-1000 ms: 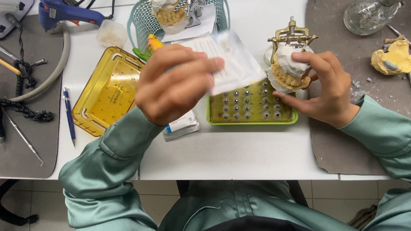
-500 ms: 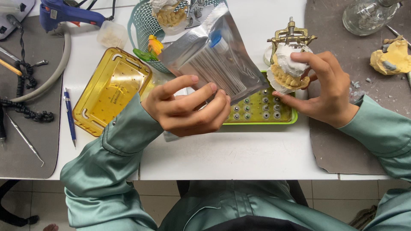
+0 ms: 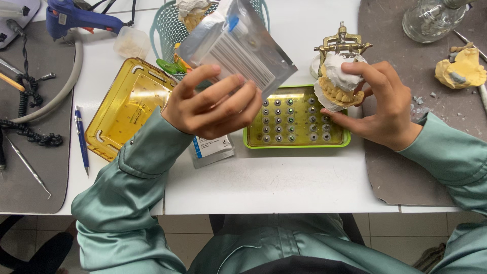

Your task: The person holds a dental articulator with plaster tooth models in one hand and picks small metal screws from a green tray with the other hand, threading them into the articulator to secure the casts. They turn the assembly over, reposition the models, and continue inserting screws from the tray.

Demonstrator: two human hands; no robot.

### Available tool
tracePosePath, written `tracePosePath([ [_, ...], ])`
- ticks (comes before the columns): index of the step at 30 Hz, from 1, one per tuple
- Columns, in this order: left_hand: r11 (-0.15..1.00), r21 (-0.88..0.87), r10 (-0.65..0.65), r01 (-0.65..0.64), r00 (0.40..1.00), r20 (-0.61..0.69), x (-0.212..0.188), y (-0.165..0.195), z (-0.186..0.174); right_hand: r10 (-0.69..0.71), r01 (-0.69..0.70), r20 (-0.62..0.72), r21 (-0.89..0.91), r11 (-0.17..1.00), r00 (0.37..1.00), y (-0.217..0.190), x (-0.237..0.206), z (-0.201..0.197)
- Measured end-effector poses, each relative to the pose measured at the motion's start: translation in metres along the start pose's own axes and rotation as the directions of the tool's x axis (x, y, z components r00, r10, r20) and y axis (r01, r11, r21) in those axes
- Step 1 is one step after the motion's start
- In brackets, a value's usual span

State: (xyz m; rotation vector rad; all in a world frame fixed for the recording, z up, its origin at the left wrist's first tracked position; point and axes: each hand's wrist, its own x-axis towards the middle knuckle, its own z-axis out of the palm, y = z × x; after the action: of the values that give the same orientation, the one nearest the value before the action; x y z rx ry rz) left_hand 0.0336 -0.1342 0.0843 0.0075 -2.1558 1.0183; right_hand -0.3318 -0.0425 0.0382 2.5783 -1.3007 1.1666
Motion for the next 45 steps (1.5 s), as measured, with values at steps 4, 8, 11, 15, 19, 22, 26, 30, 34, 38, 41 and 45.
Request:
tracePosePath([
  [4,0.998,0.031,-0.064,0.063,0.996,0.059,-0.008,-0.001,0.009,0.012,-0.012,-0.007,-0.001,1.0,1.0,-0.002,0.0,0.0],
  [8,0.973,0.015,-0.229,0.232,0.945,0.232,-0.009,-0.003,0.007,0.018,-0.018,-0.002,0.004,1.0,1.0,-0.004,0.0,-0.002],
  [11,0.916,0.067,-0.394,0.394,0.861,0.321,0.0,-0.002,0.008,0.008,-0.008,-0.002,0.004,1.0,1.0,-0.004,0.001,-0.002],
  [15,0.877,-0.028,-0.433,0.479,0.816,0.384,0.012,0.0,-0.002,0.008,-0.008,0.001,0.004,1.0,1.0,-0.003,0.0,-0.003],
  [19,0.855,0.029,-0.484,0.518,0.778,0.401,0.024,0.013,-0.002,-0.005,0.005,0.007,0.006,1.0,1.0,-0.003,0.0,-0.004],
  [22,0.82,0.053,-0.539,0.57,0.737,0.408,0.026,0.02,0.003,-0.005,0.005,0.004,0.007,1.0,1.0,-0.004,0.0,-0.004],
  [26,0.775,0.035,-0.594,0.631,0.708,0.382,0.02,0.015,0.005,0.004,-0.004,0.004,0.013,1.0,1.0,-0.007,0.0,-0.005],
  [30,0.742,0.053,-0.629,0.668,0.667,0.399,0.014,0.008,0.005,-0.015,0.015,-0.002,0.018,1.0,1.0,-0.007,0.0,-0.007],
  [34,0.722,0.016,-0.632,0.692,0.649,0.424,0.011,0.007,0.005,-0.02,0.02,-0.002,0.015,1.0,1.0,-0.007,0.0,-0.008],
  [38,0.747,0.017,-0.592,0.664,0.655,0.47,0.004,0.003,0.006,0.0,0.0,0.0,0.021,1.0,1.0,-0.008,-0.001,-0.008],
  [41,0.798,0.094,-0.564,0.595,0.683,0.463,-0.003,0.007,0.011,-0.001,0.001,-0.002,0.007,1.0,1.0,-0.009,-0.003,-0.007],
  [45,0.779,0.214,-0.613,0.589,0.645,0.456,-0.016,0.01,0.021,-0.029,0.028,-0.014,-0.024,0.999,0.999,-0.007,-0.004,-0.006],
])
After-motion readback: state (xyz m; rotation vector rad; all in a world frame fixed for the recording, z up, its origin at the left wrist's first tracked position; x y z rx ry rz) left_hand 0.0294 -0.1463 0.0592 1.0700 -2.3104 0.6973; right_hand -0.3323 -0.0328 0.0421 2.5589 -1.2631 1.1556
